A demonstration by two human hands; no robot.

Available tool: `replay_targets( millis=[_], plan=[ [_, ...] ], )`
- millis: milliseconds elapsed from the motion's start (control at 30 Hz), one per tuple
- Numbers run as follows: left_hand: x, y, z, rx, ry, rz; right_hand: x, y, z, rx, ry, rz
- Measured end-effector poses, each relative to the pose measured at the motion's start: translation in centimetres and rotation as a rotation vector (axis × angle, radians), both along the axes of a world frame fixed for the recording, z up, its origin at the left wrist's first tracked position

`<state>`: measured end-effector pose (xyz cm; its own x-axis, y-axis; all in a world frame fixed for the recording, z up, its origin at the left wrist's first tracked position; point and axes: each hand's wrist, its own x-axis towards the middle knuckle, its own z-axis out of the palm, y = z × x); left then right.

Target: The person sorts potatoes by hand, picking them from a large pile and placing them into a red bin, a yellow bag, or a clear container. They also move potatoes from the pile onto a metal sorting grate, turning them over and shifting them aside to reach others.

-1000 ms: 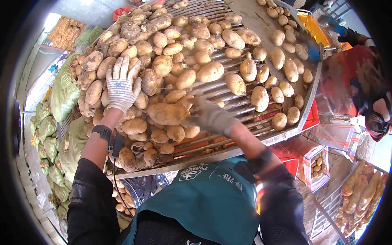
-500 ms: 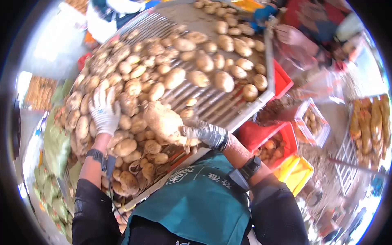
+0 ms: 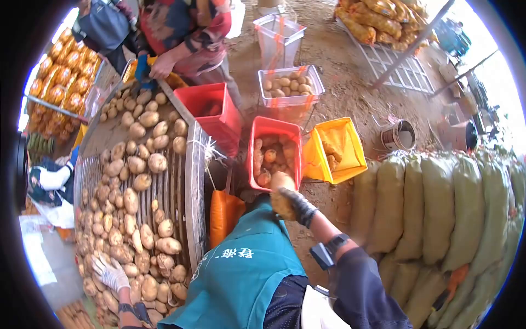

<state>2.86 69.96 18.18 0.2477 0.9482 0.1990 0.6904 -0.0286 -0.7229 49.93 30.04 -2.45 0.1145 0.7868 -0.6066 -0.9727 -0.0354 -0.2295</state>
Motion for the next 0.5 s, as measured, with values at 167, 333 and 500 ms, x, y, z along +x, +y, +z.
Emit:
replay_targets(
  millis=[167,333,500],
  plan=[
    [2.2,-1.2,1.1,-0.091,0.018,0.094,5.5,-10.0,-5.5,0.014,-0.014,-0.386],
    [1.1,-1.1,2.4,-0.251,-0.005,0.018,16.8,-16.8,-12.0,0.293,0.628,-0.597],
    [-4.9,0.3,4.0,-0.154,-0.115,-0.179,23.1,-13.0,-7.4,-0.654,-0.198,-0.454]
  ],
)
